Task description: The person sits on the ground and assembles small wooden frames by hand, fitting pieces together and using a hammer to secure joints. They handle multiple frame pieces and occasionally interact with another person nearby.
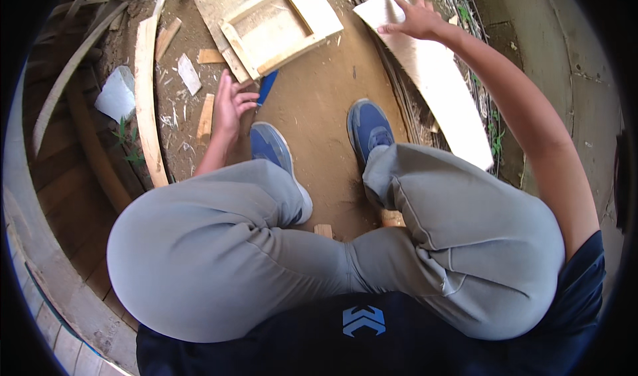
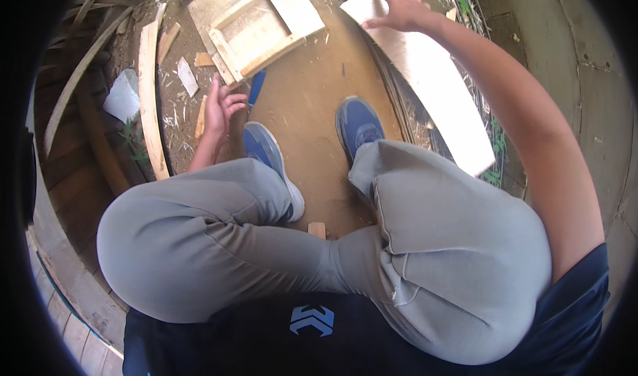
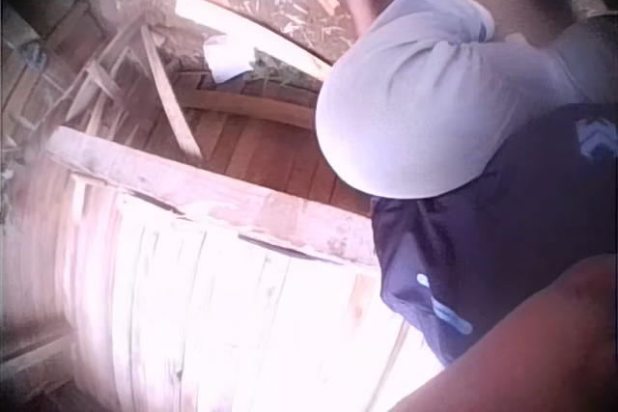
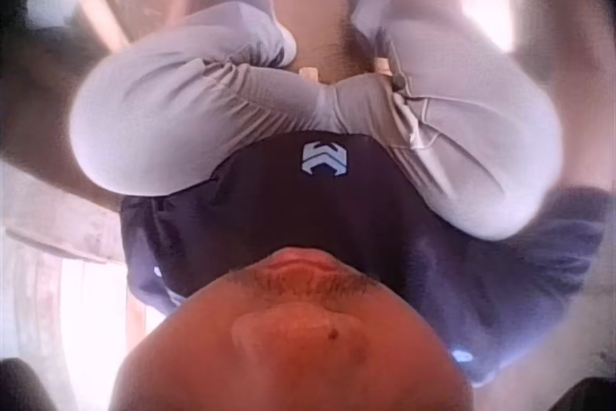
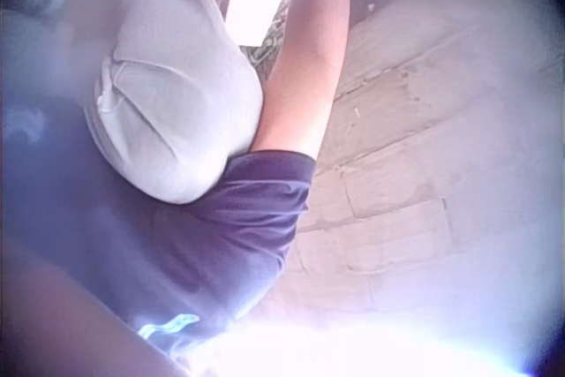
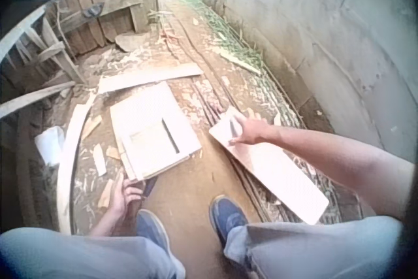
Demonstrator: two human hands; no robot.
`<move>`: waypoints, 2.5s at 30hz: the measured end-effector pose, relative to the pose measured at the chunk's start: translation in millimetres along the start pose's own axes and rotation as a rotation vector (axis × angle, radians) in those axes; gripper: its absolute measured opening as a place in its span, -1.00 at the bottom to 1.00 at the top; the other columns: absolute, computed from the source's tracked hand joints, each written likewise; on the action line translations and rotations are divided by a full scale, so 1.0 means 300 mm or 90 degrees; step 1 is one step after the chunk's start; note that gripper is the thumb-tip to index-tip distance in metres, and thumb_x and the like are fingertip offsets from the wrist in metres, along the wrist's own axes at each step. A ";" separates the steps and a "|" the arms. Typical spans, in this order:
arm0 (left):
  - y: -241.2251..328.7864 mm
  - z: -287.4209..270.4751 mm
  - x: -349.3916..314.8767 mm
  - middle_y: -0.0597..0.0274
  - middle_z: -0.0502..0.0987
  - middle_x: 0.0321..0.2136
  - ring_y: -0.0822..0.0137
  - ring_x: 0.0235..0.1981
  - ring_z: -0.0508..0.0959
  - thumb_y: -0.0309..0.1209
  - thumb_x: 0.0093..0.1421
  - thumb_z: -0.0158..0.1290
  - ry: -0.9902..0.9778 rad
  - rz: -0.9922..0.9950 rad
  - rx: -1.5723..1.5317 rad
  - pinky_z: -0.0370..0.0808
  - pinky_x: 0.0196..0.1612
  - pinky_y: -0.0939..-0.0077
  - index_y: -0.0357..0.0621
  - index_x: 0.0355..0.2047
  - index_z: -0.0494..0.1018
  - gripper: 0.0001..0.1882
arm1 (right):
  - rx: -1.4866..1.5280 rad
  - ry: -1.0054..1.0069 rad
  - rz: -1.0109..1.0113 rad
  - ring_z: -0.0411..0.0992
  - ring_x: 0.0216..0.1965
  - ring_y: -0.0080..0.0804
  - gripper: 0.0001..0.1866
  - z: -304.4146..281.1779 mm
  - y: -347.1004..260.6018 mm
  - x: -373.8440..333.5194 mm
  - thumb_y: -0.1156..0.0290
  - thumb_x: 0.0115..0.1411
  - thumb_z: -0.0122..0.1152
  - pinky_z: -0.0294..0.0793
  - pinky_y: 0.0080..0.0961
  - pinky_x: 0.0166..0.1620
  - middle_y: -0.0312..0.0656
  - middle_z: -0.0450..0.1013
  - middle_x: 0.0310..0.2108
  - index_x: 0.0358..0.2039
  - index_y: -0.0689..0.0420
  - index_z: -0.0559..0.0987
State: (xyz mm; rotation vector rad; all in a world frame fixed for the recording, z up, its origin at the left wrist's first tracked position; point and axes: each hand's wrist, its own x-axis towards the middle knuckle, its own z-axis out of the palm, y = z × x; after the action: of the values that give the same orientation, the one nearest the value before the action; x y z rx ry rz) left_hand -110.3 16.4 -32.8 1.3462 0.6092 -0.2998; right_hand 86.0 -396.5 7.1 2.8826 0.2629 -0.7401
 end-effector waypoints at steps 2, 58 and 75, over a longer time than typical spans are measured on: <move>-0.051 -0.071 -0.003 0.02 0.54 -0.18 0.42 -0.43 0.58 -0.08 0.50 -0.32 0.064 0.081 0.100 0.57 -0.45 0.63 -0.16 0.36 0.09 -0.43 | -0.061 0.214 -0.078 0.26 0.28 0.20 0.00 0.024 -0.051 -0.057 -0.40 0.02 0.25 0.35 0.13 0.20 0.32 0.15 0.31 0.38 -0.17 0.24; -0.019 -0.347 0.049 0.34 0.29 -0.55 0.55 -0.61 0.26 -0.39 0.38 -0.20 0.425 0.276 -0.059 0.21 -0.57 0.67 -0.21 0.00 0.31 -0.74 | -0.226 -0.613 -1.013 0.14 0.34 -0.13 -0.48 0.218 -0.961 -0.743 0.19 0.36 -0.04 0.07 0.19 0.33 -0.11 0.20 0.29 0.27 0.08 0.26; 0.048 -0.289 0.019 0.22 0.35 -0.51 0.50 -0.62 0.30 -0.34 0.36 -0.22 0.387 0.350 -0.061 0.28 -0.56 0.64 -0.28 0.10 0.18 -0.63 | -0.307 0.002 -1.443 0.03 0.33 -0.17 -0.55 0.494 -0.841 -1.038 0.19 0.34 -0.10 -0.23 0.26 0.40 -0.21 0.21 0.20 0.19 0.02 0.40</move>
State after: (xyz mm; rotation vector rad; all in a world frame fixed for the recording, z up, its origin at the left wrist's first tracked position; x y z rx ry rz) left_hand -118.5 104.1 -33.1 1.4529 0.7074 0.5987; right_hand -303.2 -220.2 4.5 0.9218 2.9810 -0.4726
